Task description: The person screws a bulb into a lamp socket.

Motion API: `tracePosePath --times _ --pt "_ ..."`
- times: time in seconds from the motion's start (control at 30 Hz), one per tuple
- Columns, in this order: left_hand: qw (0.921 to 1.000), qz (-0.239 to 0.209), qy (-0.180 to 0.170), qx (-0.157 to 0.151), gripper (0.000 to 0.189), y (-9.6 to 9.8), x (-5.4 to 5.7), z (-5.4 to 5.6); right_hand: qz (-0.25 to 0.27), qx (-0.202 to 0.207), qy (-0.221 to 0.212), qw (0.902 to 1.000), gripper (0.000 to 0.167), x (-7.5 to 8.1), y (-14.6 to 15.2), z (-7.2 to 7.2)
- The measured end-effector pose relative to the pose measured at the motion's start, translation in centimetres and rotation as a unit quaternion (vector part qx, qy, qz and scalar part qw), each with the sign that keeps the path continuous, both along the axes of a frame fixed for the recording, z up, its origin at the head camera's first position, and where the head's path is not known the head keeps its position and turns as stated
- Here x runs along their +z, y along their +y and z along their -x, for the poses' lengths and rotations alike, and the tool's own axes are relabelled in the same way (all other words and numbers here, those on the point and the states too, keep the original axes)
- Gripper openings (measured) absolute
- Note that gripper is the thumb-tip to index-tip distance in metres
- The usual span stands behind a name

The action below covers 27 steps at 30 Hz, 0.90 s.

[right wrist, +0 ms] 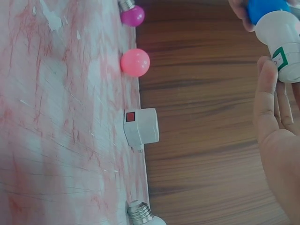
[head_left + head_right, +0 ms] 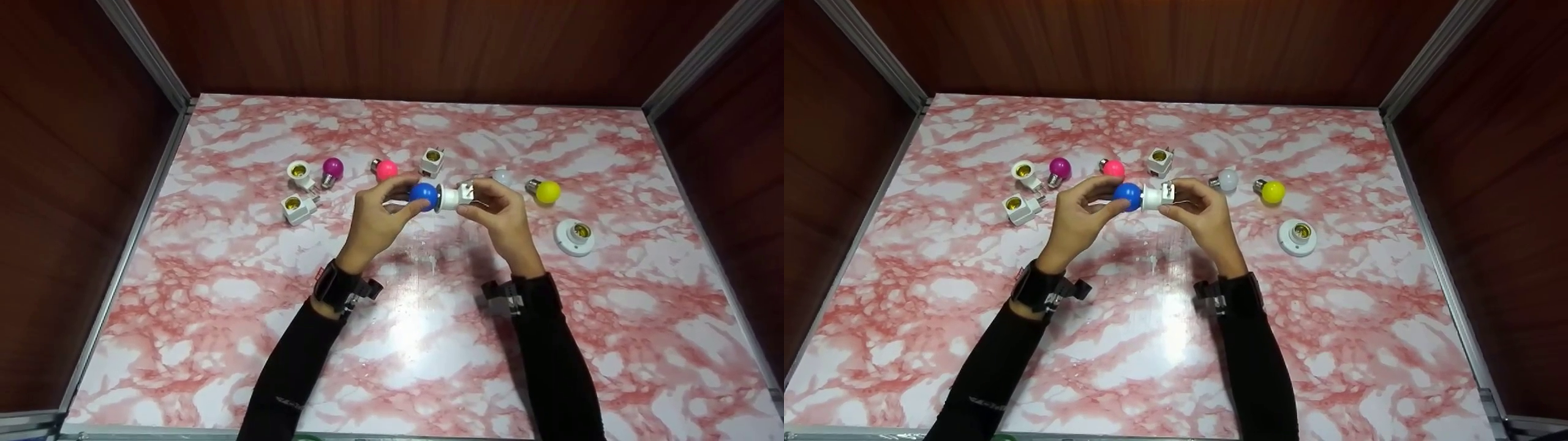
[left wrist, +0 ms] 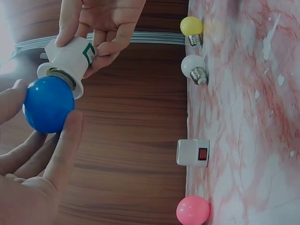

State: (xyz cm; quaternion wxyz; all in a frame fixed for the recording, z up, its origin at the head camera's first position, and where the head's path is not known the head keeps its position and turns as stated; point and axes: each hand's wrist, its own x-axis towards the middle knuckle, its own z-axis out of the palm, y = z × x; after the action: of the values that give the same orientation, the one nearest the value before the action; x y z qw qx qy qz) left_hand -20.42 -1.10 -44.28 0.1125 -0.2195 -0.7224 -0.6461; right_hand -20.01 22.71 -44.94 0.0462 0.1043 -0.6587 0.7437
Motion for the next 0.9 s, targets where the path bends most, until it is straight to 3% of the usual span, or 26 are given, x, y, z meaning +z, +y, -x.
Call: tracePosePath --times 0.9 --pt "0.9991 -0.010 0.036 -0.018 0.043 0.20 -0.02 -0.24 -0.026 -0.001 0.005 0.9996 0.026 -0.15 0.12 0.00"
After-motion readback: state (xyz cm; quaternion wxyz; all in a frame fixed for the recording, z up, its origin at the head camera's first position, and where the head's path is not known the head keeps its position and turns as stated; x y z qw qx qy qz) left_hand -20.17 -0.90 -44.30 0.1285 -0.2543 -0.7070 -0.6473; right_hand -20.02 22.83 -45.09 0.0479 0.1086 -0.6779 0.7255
